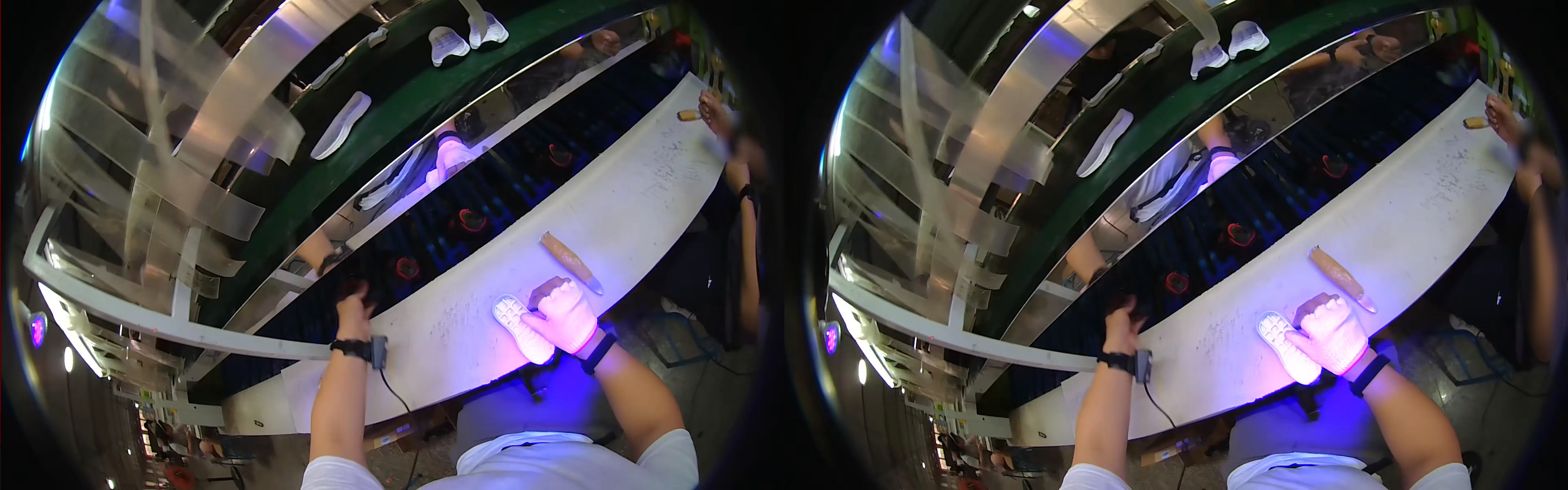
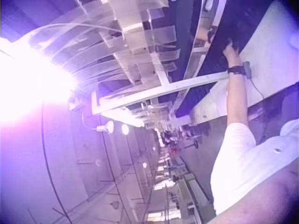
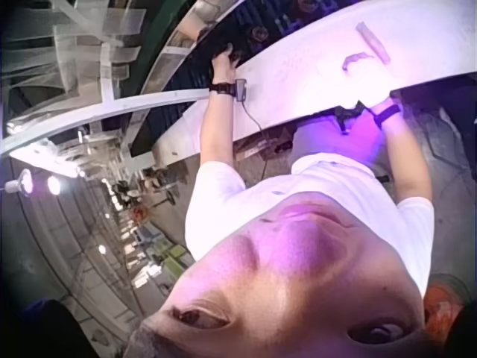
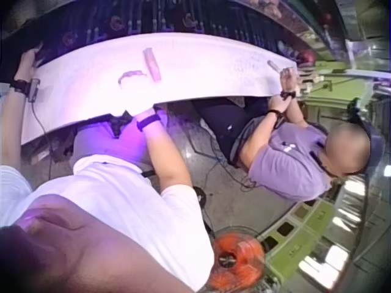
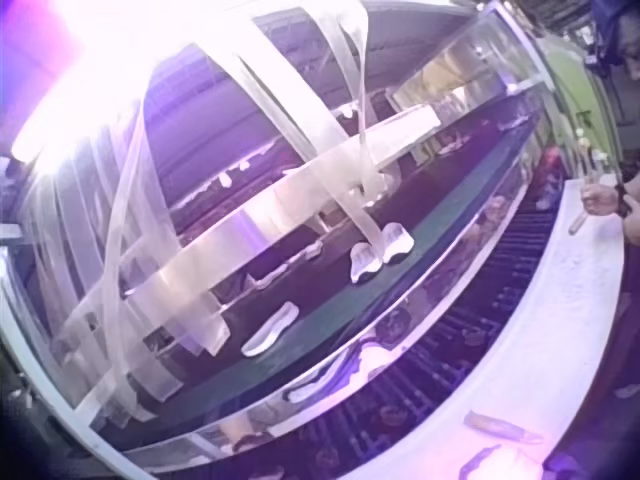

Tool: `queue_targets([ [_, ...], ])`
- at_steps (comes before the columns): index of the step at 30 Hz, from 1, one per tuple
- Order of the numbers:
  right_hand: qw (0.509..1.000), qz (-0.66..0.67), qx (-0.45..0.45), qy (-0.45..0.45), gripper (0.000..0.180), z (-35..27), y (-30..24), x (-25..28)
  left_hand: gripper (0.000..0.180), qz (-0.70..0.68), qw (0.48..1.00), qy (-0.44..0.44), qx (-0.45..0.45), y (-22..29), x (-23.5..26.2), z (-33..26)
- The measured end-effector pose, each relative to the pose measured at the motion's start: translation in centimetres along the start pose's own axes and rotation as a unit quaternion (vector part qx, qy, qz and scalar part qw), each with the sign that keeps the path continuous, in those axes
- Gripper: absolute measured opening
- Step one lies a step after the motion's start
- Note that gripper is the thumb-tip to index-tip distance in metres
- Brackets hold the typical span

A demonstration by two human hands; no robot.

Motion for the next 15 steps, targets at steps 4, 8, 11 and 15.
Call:
queue_targets([
  [4,1.000,0.010,0.015,-0.020,0.032,0.4,-1.6,0.1,0.038,-0.113,0.965,-0.190,0.137,0.4,-3.5,-13.6],
  [8,0.997,0.010,0.060,-0.045,0.046,-2.3,-4.8,1.8,0.056,-0.159,0.912,-0.279,0.254,-1.6,-3.4,-21.3],
  [11,0.988,-0.002,0.081,-0.131,0.047,-6.6,-5.2,1.5,0.043,0.222,0.941,-0.254,-0.016,-1.4,-1.0,-20.2],
  [15,0.994,0.042,0.097,-0.037,0.034,-8.4,-2.8,1.8,0.041,0.430,0.805,-0.254,-0.322,2.4,-2.8,-19.9],
])
Point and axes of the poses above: each hand's wrist, its own z-axis towards the middle knuckle, its own x-axis out of the back of the hand, y = z × x, the point moved 6 cm from there along z, towards the middle knuckle, and after that the axes turned 6 degrees about -x, right-handed, at the moved point
